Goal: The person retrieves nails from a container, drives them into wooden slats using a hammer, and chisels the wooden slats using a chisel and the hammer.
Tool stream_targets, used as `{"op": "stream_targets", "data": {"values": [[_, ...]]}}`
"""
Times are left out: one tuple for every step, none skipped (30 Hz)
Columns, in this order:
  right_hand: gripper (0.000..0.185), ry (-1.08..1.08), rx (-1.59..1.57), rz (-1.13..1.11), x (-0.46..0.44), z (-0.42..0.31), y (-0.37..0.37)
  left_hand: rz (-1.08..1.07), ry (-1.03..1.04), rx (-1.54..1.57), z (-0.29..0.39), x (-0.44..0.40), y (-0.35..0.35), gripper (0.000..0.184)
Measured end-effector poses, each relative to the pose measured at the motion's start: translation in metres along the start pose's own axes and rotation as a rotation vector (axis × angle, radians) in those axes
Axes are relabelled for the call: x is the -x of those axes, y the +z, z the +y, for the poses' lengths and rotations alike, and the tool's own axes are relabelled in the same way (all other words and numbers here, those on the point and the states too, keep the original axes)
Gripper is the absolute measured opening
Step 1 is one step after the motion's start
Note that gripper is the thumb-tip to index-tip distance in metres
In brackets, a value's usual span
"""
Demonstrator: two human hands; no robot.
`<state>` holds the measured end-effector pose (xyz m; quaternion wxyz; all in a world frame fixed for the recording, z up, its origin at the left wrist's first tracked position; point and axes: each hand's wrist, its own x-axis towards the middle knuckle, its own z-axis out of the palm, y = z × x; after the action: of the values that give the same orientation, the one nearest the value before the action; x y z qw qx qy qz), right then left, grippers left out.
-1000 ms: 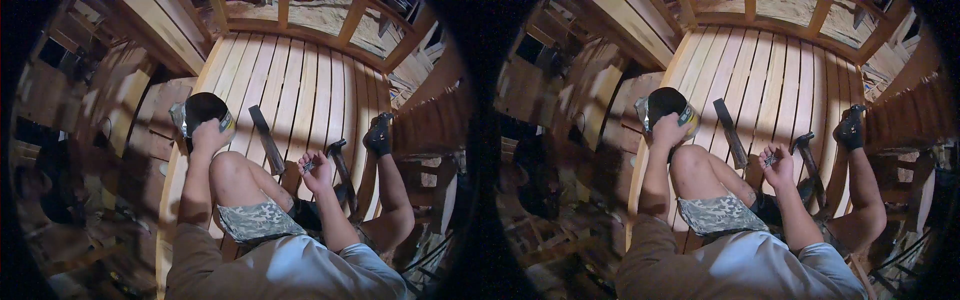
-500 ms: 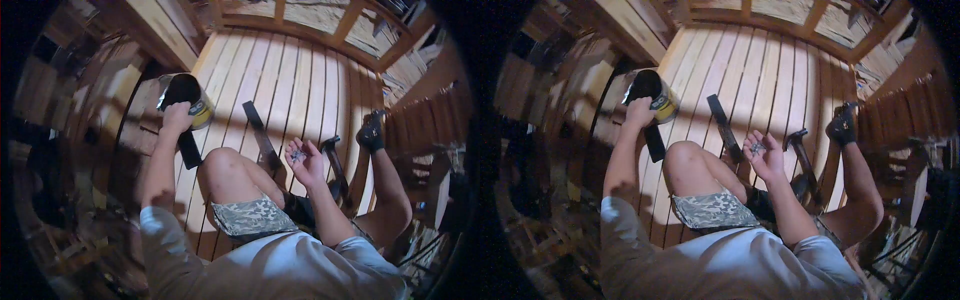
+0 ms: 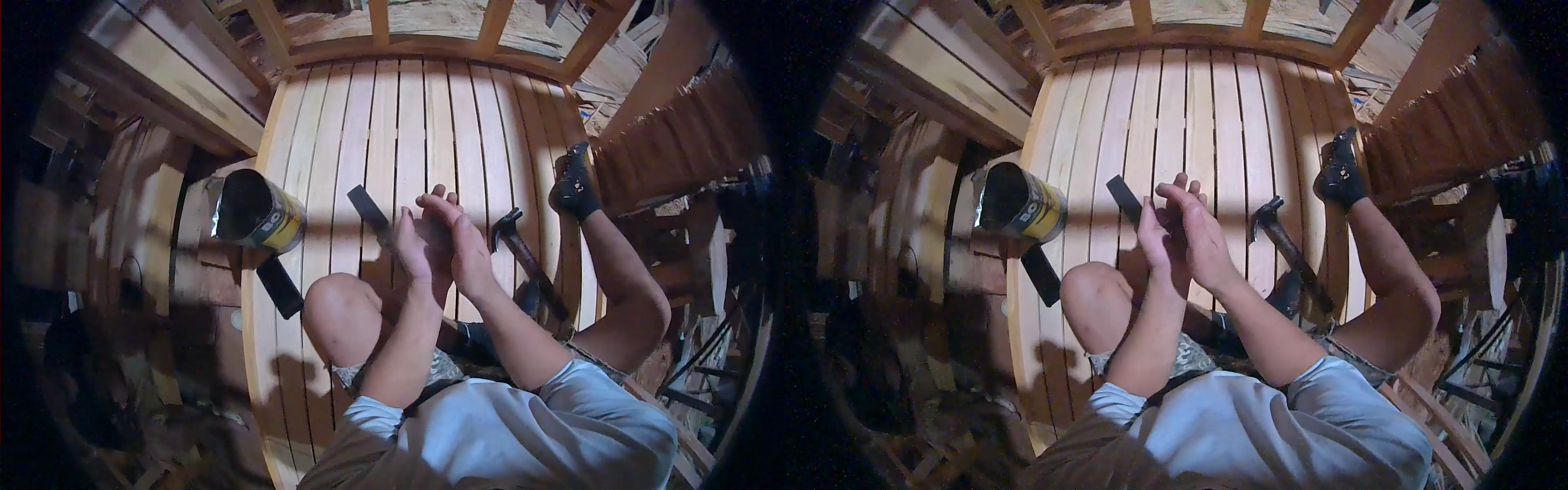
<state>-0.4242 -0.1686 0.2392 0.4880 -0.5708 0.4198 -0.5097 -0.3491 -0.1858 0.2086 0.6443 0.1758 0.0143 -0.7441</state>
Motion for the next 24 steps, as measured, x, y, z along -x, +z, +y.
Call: {"op": "stream_targets", "data": {"values": [[0.067,0.0,0.0,0.009,-0.001,-0.003,-0.002,-0.088,-0.073,0.104,-0.003,-0.006,-0.007,0.054],[0.064,-0.014,-0.262,0.049,-0.002,-0.005,-0.004,-0.174,-0.146,0.209,-0.006,-0.012,-0.015,0.052],[0.062,-0.028,-0.526,0.089,-0.003,-0.007,-0.006,-0.436,-0.187,0.385,-0.005,-0.013,-0.009,0.048],[0.059,-0.065,-0.727,0.13,-0.001,-0.012,-0.01,-0.347,-0.167,0.414,-0.008,-0.013,-0.004,0.044],[0.053,-0.074,-0.746,0.252,0.001,-0.017,-0.015,-0.165,-0.137,0.43,-0.011,-0.013,0.002,0.04],[0.047,-0.082,-0.761,0.373,0.003,-0.021,-0.02,0.017,-0.105,0.443,-0.01,-0.011,0.011,0.036],[0.038,-0.045,-0.652,0.433,0.005,-0.023,-0.029,0.022,-0.109,0.442,-0.01,-0.01,0.015,0.036],[0.03,-0.01,-0.542,0.49,0.008,-0.023,-0.039,0.021,-0.107,0.463,-0.01,-0.01,0.018,0.035],[0.02,-0.007,-0.392,0.491,0.007,-0.02,-0.046,0.018,-0.105,0.484,-0.011,-0.01,0.019,0.033],[0.016,0.098,-0.2,0.473,0.01,-0.02,-0.051,0.019,-0.108,0.481,-0.012,-0.012,0.016,0.033],[0.016,0.123,0.02,0.341,0.013,-0.022,-0.056,-0.049,-0.059,0.409,-0.015,-0.014,0.011,0.034],[0.017,0.148,0.238,0.206,0.014,-0.027,-0.057,-0.117,-0.011,0.336,-0.015,-0.014,0.013,0.034],[0.022,0.248,0.354,0.136,0.015,-0.043,-0.054,0.058,0.028,0.217,-0.015,-0.011,0.023,0.03],[0.025,0.206,0.417,0.081,0.017,-0.042,-0.053,0.059,0.023,0.211,-0.016,-0.012,0.018,0.03],[0.025,0.194,0.458,0.084,0.017,-0.043,-0.048,-0.052,0.014,0.169,-0.013,-0.013,0.017,0.027],[0.024,0.18,0.499,0.085,0.016,-0.045,-0.043,-0.164,0.006,0.128,-0.012,-0.014,0.018,0.028],[0.024,0.179,0.496,0.09,0.015,-0.046,-0.042,0.009,-0.002,0.0,-0.017,-0.011,0.021,0.032],[0.023,0.245,0.581,0.073,0.012,-0.046,-0.042,0.007,-0.001,-0.003,-0.02,-0.011,0.019,0.032],[0.023,0.309,0.664,0.052,0.01,-0.047,-0.042,-0.021,0.041,0.028,-0.021,-0.012,0.014,0.033],[0.023,0.305,0.661,0.048,0.01,-0.046,-0.041,-0.048,0.085,0.059,-0.022,-0.012,0.009,0.034],[0.022,0.265,0.718,0.016,0.01,-0.044,-0.042,-0.068,0.088,0.061,-0.021,-0.012,0.005,0.035],[0.021,0.221,0.775,-0.016,0.01,-0.042,-0.041,-0.07,0.097,0.06,-0.02,-0.014,-0.001,0.035],[0.021,0.217,0.774,-0.025,0.01,-0.043,-0.04,-0.066,0.078,0.096,-0.019,-0.015,-0.007,0.036],[0.02,0.225,0.777,-0.036,0.01,-0.046,-0.039,-0.061,0.059,0.132,-0.017,-0.015,-0.006,0.036]]}}
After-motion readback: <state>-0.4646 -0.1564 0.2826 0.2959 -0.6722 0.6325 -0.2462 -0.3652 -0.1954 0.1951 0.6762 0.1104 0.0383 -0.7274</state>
